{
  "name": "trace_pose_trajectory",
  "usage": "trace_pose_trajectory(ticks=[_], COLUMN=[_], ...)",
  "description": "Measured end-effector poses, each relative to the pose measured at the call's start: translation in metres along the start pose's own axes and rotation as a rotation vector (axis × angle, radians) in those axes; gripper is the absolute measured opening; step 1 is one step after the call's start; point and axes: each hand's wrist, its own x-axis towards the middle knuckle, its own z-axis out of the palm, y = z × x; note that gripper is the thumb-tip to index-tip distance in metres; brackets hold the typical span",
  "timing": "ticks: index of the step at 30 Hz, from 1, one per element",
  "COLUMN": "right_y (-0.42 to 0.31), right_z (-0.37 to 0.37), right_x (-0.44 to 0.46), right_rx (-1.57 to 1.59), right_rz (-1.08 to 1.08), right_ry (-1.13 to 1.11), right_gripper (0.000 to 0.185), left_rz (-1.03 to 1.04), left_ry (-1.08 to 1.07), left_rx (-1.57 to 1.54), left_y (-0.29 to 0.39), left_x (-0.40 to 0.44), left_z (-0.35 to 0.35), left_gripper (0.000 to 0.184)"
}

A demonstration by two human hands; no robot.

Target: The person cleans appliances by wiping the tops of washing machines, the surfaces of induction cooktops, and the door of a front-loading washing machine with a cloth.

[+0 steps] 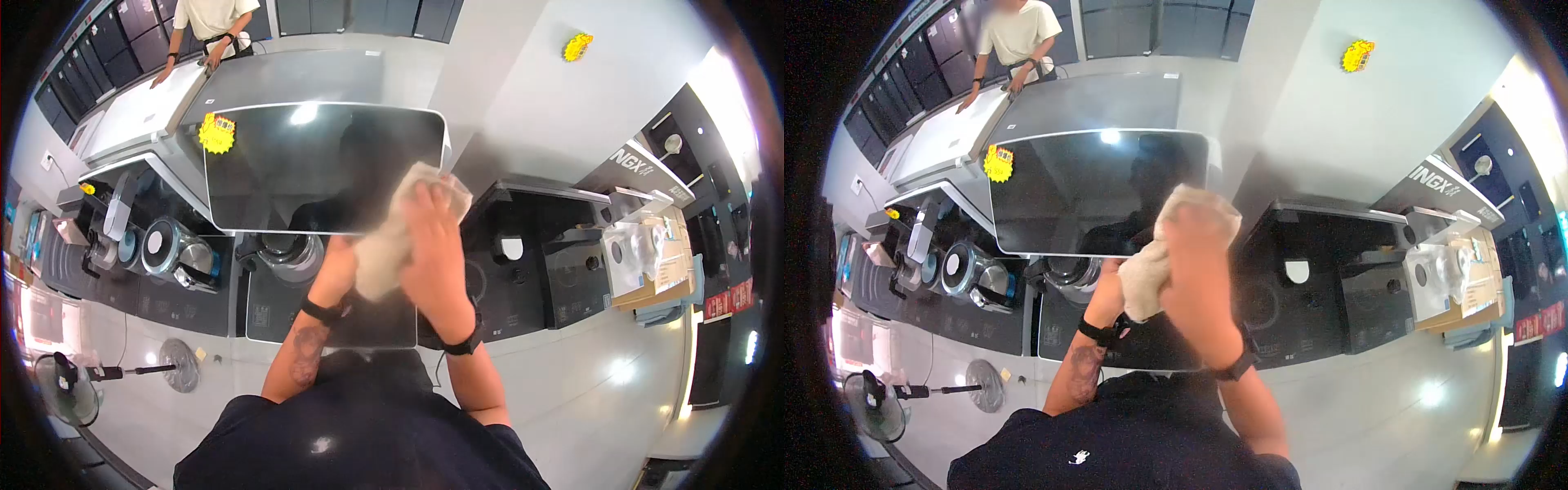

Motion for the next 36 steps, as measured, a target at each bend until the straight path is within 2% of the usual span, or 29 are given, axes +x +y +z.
trace_pose_trajectory(ticks=[1, 2, 5, 6, 8, 11, 13, 14, 16, 20, 23, 27, 32, 36], right_y=[-0.003, -0.008, 0.001, 0.004, 0.011, 0.016, 0.016, 0.016, 0.020, 0.031, 0.033, 0.036, 0.042, 0.045], right_z=[0.003, 0.001, -0.007, -0.010, -0.016, -0.020, -0.020, -0.020, -0.019, -0.027, -0.027, -0.024, -0.015, -0.020], right_x=[0.003, 0.000, -0.006, -0.002, 0.008, 0.023, 0.021, 0.019, 0.010, -0.013, -0.022, -0.017, 0.001, 0.024], right_rx=[-0.006, -0.028, 0.006, 0.006, 0.011, -0.035, -0.010, 0.000, 0.035, 0.057, 0.047, 0.030, -0.037, -0.113], right_rz=[-0.014, -0.021, -0.097, -0.081, -0.047, -0.090, -0.149, -0.184, -0.231, -0.222, -0.217, -0.269, -0.331, -0.368], right_ry=[0.007, -0.064, -0.197, -0.173, -0.134, -0.103, -0.119, -0.131, -0.175, -0.326, -0.340, -0.293, -0.197, -0.181], right_gripper=[0.069, 0.067, 0.071, 0.070, 0.068, 0.066, 0.065, 0.065, 0.065, 0.066, 0.067, 0.067, 0.071, 0.075], left_rz=[-0.012, 0.040, 0.020, 0.048, 0.030, 0.175, 0.500, 0.713, 0.765, 0.707, 0.722, 0.768, 0.853, 1.083], left_ry=[0.002, -0.090, 0.119, 0.122, 0.042, -0.011, -0.081, -0.049, -0.011, 0.002, 0.017, 0.018, -0.007, 0.083], left_rx=[-0.060, -0.074, 0.288, 0.075, -0.139, 0.051, 0.877, 1.294, 1.193, 0.773, 0.721, 0.800, 1.099, 1.204], left_y=[0.006, -0.021, 0.017, 0.014, 0.008, 0.000, -0.004, -0.008, -0.007, 0.004, 0.009, 0.012, 0.018, 0.039], left_x=[0.000, 0.010, 0.012, 0.011, 0.009, 0.009, 0.022, 0.023, 0.013, 0.010, 0.008, 0.004, -0.004, -0.003], left_z=[0.000, -0.029, -0.003, 0.002, 0.008, 0.019, 0.020, 0.019, 0.030, 0.051, 0.062, 0.067, 0.065, 0.082], left_gripper=[0.044, 0.039, 0.037, 0.037, 0.037, 0.037, 0.038, 0.041, 0.041, 0.042, 0.043, 0.044, 0.045, 0.046])
